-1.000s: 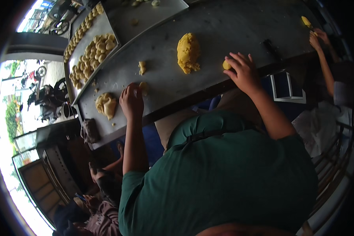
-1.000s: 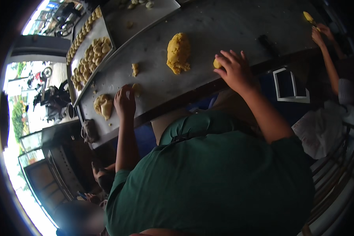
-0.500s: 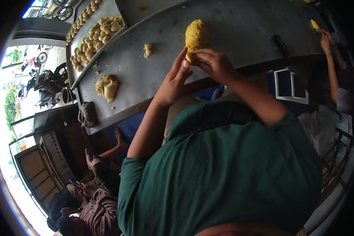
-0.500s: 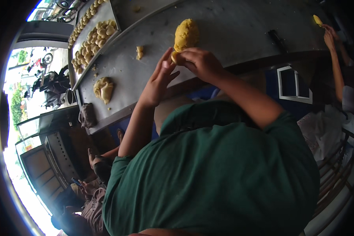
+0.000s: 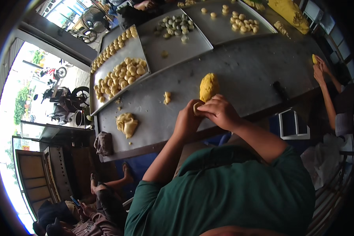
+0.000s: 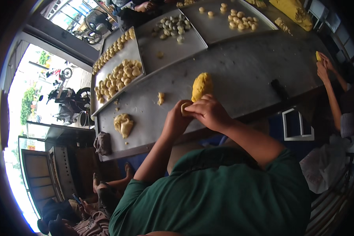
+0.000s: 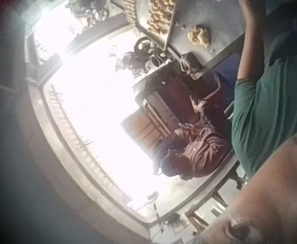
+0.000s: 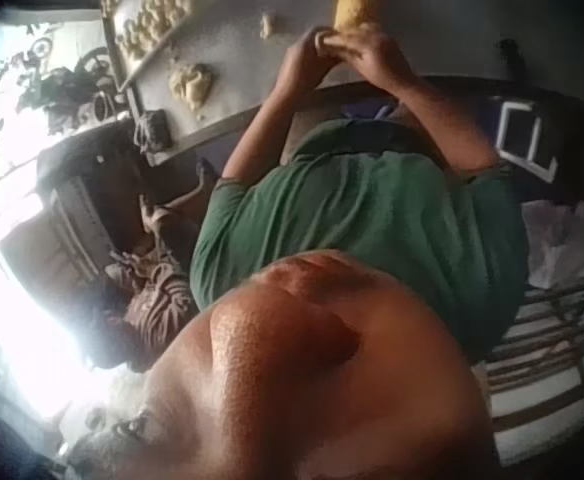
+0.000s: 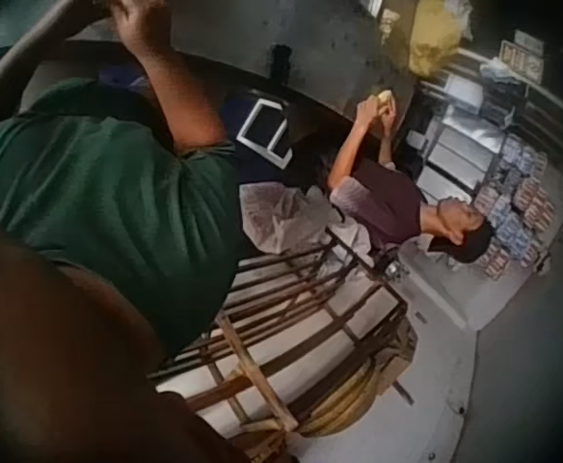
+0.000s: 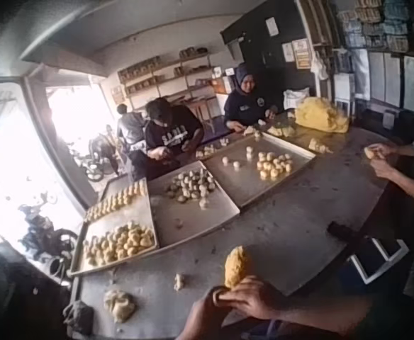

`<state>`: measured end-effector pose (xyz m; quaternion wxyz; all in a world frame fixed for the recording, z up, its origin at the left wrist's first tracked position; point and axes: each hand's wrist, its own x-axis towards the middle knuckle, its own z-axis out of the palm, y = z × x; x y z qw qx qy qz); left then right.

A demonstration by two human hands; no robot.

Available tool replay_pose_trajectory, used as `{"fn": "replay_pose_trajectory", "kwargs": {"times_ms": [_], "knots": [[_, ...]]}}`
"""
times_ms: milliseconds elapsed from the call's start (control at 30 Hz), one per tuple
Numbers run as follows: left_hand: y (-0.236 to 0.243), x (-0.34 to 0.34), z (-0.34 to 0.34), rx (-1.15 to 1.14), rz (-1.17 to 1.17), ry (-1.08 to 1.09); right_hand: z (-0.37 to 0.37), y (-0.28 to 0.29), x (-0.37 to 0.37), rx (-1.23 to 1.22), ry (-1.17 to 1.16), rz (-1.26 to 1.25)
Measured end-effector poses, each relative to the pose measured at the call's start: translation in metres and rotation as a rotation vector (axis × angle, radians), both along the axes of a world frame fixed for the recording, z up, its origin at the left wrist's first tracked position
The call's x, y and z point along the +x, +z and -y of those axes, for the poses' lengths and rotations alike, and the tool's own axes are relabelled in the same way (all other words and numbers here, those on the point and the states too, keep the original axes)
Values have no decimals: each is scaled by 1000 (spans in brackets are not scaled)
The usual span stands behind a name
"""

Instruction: The person shapes small pieces of yellow dough by hand at a table, placing the finished balls onto a metal tray alongside other prepared dough pieces.

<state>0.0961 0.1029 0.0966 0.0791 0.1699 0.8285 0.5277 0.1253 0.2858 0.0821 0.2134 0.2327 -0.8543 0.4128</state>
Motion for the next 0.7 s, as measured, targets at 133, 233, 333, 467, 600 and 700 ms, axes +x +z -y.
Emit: {"fn": "replay_pose_trajectory", "kwargs": {"times_ms": [133, 233, 333, 467, 600, 700], "knots": [[7, -4, 16, -156, 92, -105, -3, 16, 7, -13, 69, 72], [7, 5, 22, -240, 60, -162, 8, 17, 22, 274, 25, -160], [15, 8, 15, -251, 58, -170, 10, 11, 19, 328, 31, -156], [0, 7, 19, -40, 64, 0, 8, 14, 10, -348, 29, 520], [14, 11, 24, -238, 92, -136, 6, 20, 16, 239, 29, -178], [5, 12, 23, -218, 2, -167, 9, 14, 22, 385, 94, -149]]}}
